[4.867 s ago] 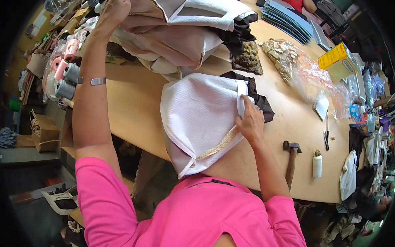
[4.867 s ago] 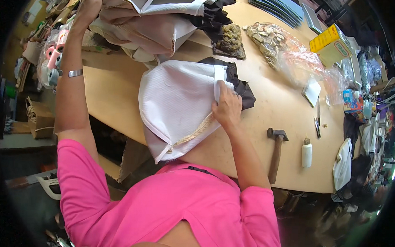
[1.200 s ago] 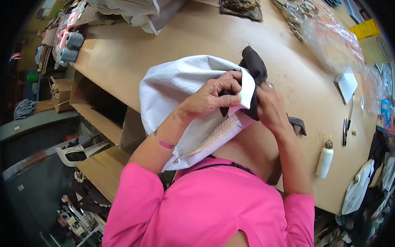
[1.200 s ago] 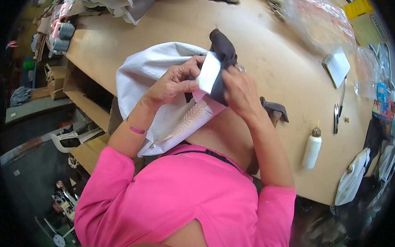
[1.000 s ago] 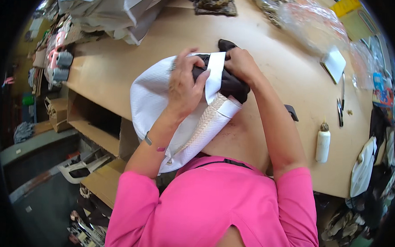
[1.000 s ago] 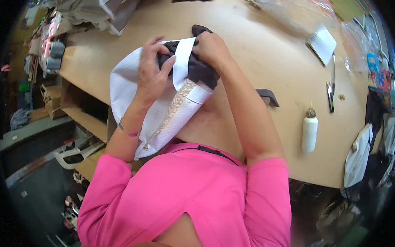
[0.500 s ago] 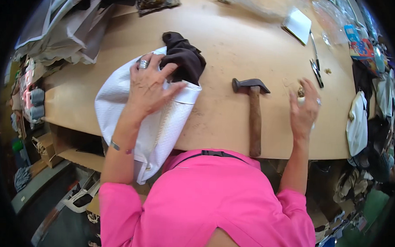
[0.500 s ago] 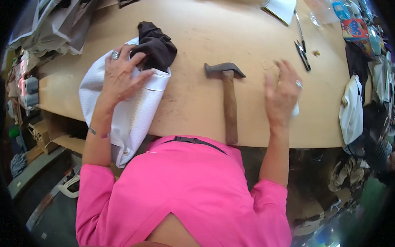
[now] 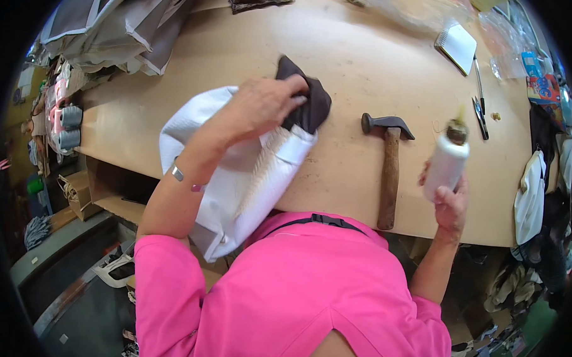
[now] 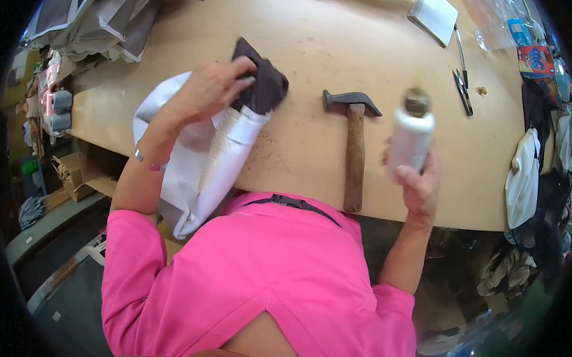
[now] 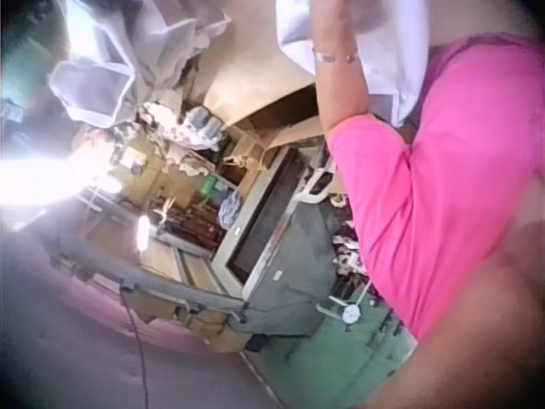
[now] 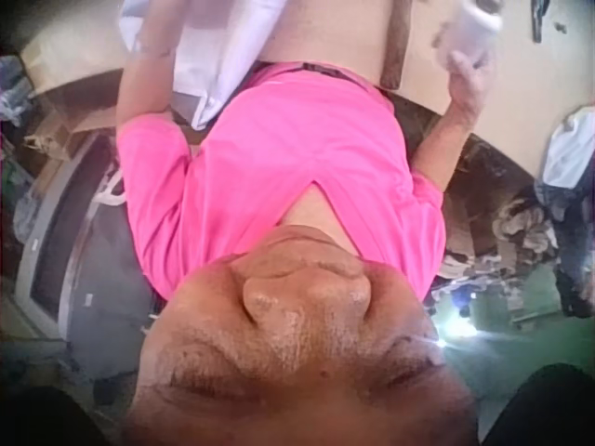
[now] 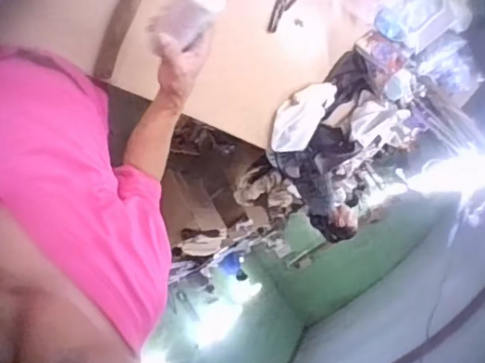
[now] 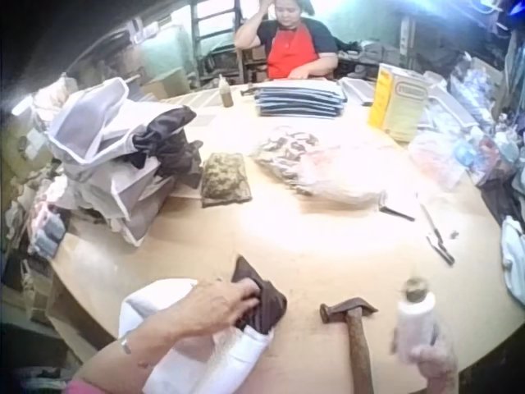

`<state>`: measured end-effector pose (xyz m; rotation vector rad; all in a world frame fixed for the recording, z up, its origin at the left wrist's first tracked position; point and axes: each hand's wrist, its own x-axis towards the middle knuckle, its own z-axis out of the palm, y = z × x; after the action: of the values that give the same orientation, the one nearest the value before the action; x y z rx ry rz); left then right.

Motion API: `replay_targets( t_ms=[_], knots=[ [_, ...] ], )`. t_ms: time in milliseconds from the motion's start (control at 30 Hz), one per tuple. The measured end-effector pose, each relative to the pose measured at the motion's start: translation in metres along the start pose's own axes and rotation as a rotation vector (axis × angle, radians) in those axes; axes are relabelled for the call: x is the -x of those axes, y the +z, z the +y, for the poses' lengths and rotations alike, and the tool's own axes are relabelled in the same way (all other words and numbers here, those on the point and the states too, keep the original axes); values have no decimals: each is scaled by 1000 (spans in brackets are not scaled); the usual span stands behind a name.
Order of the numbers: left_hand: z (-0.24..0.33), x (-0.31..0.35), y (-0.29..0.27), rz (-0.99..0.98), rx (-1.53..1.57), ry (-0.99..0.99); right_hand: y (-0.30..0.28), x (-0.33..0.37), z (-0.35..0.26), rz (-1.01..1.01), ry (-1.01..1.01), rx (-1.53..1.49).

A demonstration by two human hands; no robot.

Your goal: The person applies glue from a bottle to the edges of a white leather component and a brown fabric part, then joins and presses them together by hand and with a hammer, before placing the assembled item onto a stack.

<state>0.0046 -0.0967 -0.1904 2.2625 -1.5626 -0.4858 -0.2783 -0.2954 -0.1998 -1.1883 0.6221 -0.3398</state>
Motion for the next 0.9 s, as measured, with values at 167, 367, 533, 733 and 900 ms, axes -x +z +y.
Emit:
replay_targets(
  t_ms=[167, 367, 533, 733, 900],
  knots=[
    [19, 1, 1, -121, 138, -92, 99, -16, 9, -389, 264, -212],
    [4, 6, 2, -60, 267, -121, 127, -29, 33, -348, 187, -162],
    [-4, 23, -1, -102, 42, 56, 102, -22, 47, -278, 182, -209],
    [17, 37, 12, -172, -169, 124, 85, -8, 68, -172, 227, -147],
    [20, 34, 30, -114, -115, 176, 84, -11, 53, -277, 177, -87]
  ],
)
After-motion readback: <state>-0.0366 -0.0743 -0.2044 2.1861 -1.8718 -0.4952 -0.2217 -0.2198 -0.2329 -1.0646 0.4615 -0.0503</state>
